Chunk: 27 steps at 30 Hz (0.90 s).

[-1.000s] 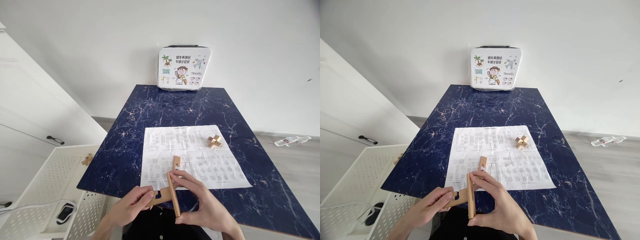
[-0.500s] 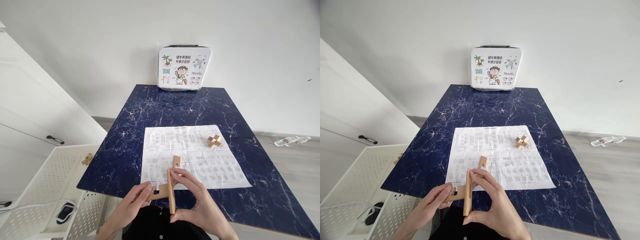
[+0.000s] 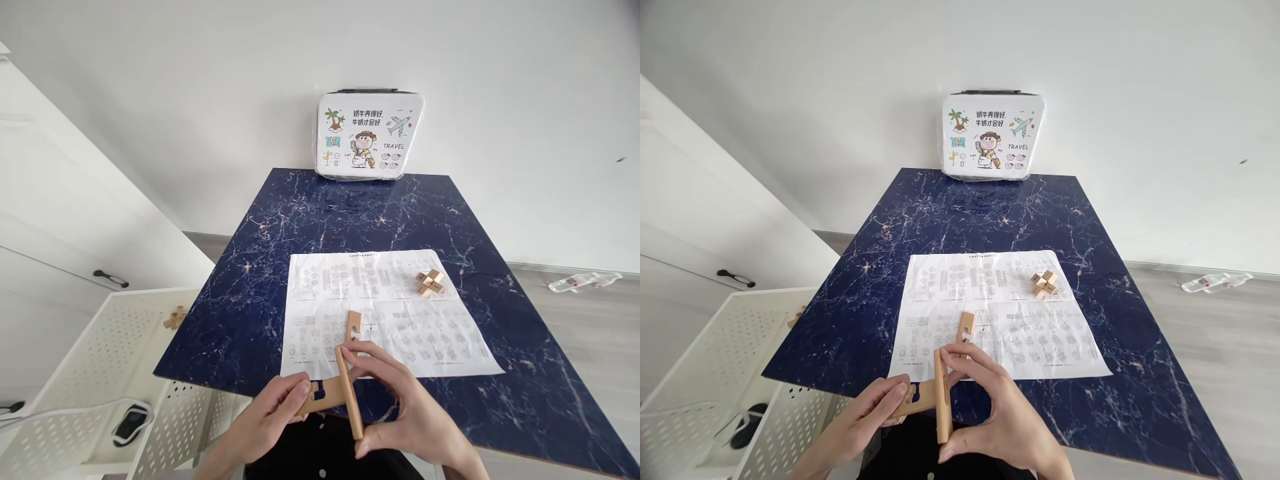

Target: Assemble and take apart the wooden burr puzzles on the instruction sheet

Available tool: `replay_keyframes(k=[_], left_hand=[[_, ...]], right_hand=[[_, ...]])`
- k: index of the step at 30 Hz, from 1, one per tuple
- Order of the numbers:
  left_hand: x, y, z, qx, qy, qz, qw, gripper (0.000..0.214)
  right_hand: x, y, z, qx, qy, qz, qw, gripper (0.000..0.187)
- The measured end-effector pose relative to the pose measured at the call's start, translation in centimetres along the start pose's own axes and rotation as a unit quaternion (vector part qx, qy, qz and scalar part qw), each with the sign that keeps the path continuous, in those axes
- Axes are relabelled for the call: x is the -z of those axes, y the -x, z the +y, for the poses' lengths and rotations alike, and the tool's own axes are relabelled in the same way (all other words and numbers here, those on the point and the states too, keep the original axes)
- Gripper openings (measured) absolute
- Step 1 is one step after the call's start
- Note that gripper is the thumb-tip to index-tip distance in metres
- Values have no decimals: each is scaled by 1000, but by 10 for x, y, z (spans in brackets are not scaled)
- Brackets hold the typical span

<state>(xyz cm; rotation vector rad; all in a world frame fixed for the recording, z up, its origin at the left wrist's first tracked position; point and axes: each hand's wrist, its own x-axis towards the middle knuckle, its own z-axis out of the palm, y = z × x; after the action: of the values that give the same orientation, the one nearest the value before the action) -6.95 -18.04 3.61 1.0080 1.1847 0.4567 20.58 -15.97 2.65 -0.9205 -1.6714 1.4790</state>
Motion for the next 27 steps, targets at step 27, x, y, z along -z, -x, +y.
replay_keyframes(k=[27], left_hand=[[-5,-2,5,-36,-59,-6,998,62]], right_hand=[[-4,1,4,-5,12,4,1000,98]])
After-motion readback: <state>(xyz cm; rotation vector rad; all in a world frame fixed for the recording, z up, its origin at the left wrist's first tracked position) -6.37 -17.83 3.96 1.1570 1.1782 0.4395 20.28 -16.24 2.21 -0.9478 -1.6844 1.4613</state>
